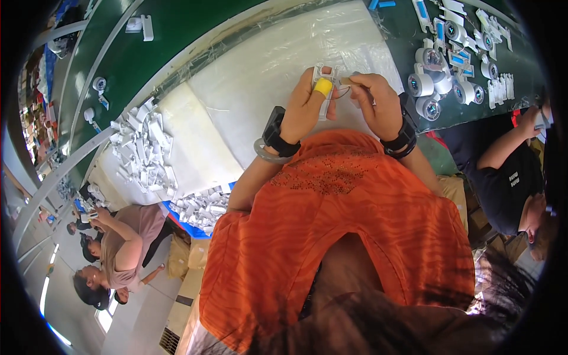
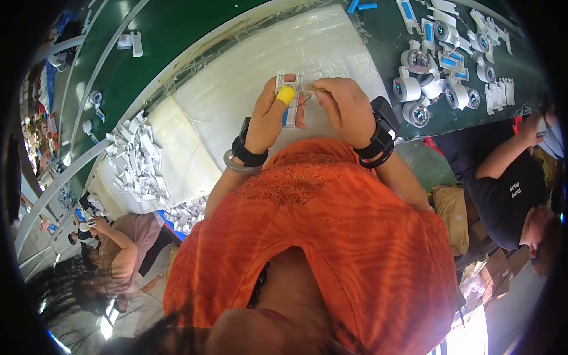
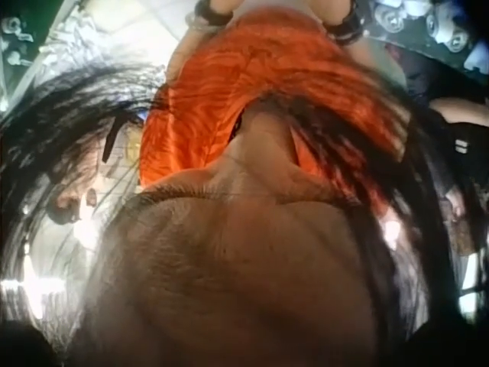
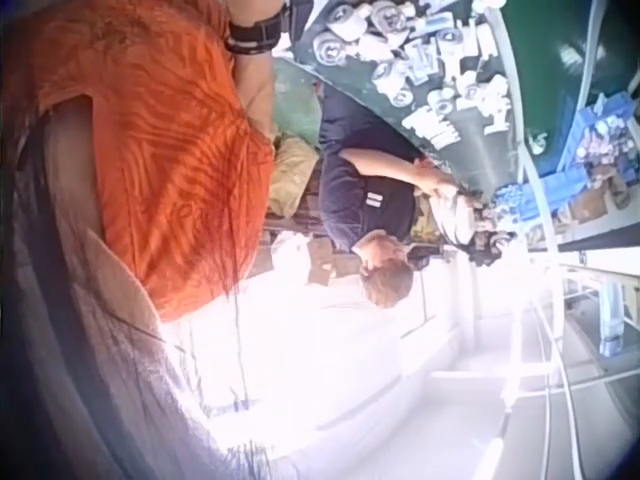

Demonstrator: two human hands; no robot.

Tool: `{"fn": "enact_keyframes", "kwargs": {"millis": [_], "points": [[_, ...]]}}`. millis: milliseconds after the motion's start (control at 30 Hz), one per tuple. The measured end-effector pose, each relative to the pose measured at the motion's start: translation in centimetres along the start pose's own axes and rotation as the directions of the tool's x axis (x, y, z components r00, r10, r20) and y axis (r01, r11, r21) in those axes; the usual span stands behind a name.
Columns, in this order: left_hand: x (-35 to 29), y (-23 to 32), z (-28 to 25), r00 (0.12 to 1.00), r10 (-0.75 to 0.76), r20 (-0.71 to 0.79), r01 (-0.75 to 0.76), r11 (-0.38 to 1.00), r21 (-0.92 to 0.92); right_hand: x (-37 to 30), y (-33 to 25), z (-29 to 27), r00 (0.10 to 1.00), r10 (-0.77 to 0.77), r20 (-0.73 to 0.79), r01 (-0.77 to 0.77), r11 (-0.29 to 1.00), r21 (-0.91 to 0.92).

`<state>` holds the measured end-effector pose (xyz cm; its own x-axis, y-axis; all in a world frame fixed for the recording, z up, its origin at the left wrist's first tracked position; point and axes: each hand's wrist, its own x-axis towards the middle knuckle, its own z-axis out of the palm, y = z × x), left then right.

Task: Assembling small electronic components onto a base housing at a factory workstation.

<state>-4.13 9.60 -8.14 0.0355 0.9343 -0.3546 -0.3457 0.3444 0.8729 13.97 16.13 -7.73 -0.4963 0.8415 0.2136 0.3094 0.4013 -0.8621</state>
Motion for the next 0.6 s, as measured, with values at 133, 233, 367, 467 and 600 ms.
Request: {"fn": "enact_keyframes", "kwargs": {"millis": [133,233,367,467,600], "points": [[0.0,0.0,0.2,0.999,-0.001,0.038,0.003,0.999,-0.047,0.2,-0.5,-0.5,0.997,-0.075,0.017,0.076,0.997,-0.032],[-0.2,0.1,0.4,0.999,0.016,0.047,-0.014,0.999,-0.052,0.1,-0.7,-0.3,0.990,-0.129,-0.050,0.127,0.991,-0.042],[-0.5,0.4,1.1,0.998,0.039,0.053,-0.038,0.999,-0.026,0.1,-0.2,0.2,0.986,-0.138,-0.090,0.139,0.990,0.003],[-0.7,0.9,1.6,0.999,0.039,0.012,-0.039,0.999,-0.019,0.4,-0.4,-0.1,0.982,-0.183,-0.052,0.182,0.983,-0.020],[-0.7,0.4,1.3,0.997,0.041,0.058,-0.039,0.998,-0.039,0.6,-0.5,-0.3,0.968,-0.247,-0.050,0.241,0.965,-0.102]]}}
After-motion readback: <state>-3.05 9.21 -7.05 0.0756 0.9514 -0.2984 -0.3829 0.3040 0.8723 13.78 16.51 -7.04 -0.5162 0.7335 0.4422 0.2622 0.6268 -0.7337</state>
